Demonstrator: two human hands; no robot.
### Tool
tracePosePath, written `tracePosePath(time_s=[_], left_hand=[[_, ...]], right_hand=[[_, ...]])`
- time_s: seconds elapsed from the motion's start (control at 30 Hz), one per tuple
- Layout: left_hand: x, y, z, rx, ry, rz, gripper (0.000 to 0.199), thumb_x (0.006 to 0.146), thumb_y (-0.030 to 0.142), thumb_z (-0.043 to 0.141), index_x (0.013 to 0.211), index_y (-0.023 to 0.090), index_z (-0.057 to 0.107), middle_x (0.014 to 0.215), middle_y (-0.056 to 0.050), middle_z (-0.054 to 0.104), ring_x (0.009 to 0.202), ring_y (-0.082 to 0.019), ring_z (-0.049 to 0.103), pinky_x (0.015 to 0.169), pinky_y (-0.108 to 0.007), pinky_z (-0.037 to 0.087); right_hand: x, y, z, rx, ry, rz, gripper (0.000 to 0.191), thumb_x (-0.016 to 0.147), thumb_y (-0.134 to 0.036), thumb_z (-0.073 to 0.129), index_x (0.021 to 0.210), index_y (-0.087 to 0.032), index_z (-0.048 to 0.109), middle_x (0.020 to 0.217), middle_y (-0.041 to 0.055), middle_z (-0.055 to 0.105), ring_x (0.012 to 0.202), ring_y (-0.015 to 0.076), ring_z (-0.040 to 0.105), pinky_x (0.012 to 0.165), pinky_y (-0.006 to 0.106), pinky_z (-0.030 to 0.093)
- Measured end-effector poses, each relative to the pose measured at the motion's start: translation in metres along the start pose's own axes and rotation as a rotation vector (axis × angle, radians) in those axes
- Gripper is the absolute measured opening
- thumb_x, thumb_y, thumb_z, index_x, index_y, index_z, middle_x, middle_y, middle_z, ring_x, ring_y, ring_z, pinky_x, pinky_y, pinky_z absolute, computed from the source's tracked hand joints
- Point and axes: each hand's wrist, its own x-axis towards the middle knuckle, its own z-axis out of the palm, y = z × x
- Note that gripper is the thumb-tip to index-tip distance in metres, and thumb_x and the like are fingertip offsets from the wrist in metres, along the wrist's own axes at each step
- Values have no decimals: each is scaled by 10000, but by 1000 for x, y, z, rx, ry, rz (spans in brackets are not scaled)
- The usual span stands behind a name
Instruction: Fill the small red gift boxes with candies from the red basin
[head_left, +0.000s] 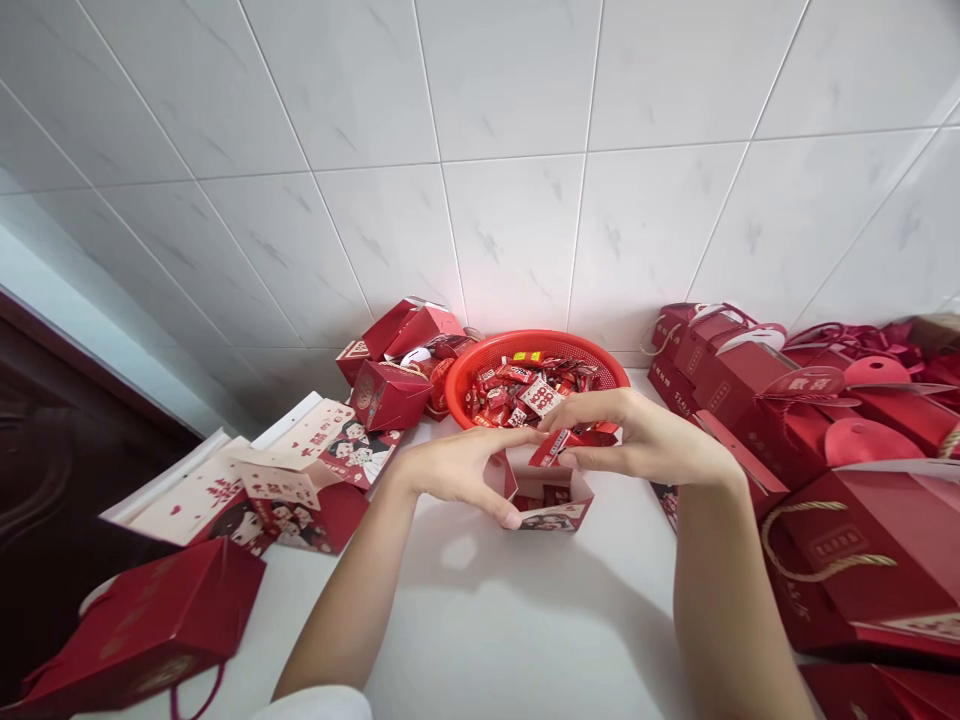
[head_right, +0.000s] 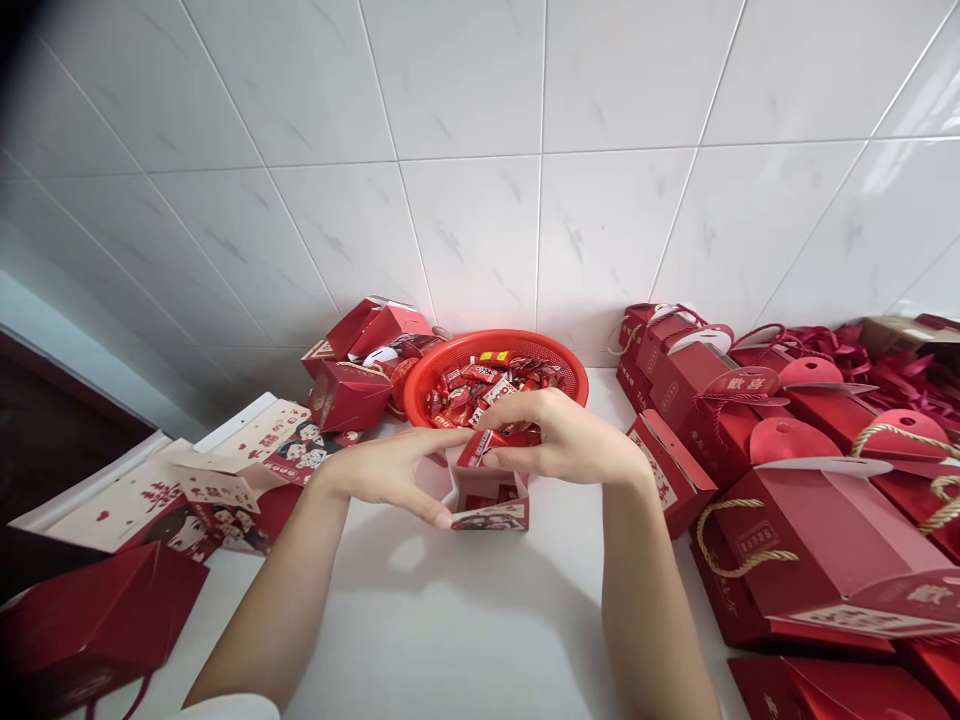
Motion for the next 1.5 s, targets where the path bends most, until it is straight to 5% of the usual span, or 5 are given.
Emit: tracePosePath(time_s=[0.67,0.83,1.03,1.27,1.5], left_hand=[[3,2,-4,18,3,129,624,746,393,825,1327,291,620,1415,-22,610,1331,-287,531,1124,-372,387],[4,6,0,47,97,238,415,795,342,786,1191,252,700,1273,-51,673,1178,-258,622,1010,-358,474],[8,20,8,-62,383,285,355,836,413,751,1116,197,718,1189,-85,692,1149,-263,616,985,-366,487],[7,31,15,-172,586,339,333,932,391,626,694,158,607,689,4,538,698,-139,515,665,-263,441],[1,33,14,-312,638,403,357,949,370,588,655,172,542,679,8,512,643,-124,455,632,-263,407]], right_hand=[[-1,-8,4,318,431,6,285,819,-425,778,919,-168,706,914,72,709,803,183,639,720,303,542],[1,-5,6,340,452,15,309,800,-455,789,890,-173,701,911,76,710,817,192,646,728,313,545],[9,-4,12,423,485,85,396,769,-528,794,857,-164,664,830,67,684,759,188,647,640,302,543],[13,-3,14,496,543,117,409,730,-515,830,782,-179,602,796,30,650,695,143,596,596,259,493],[10,1,7,532,362,189,357,799,-499,778,808,-163,658,805,38,668,716,137,600,638,255,501]])
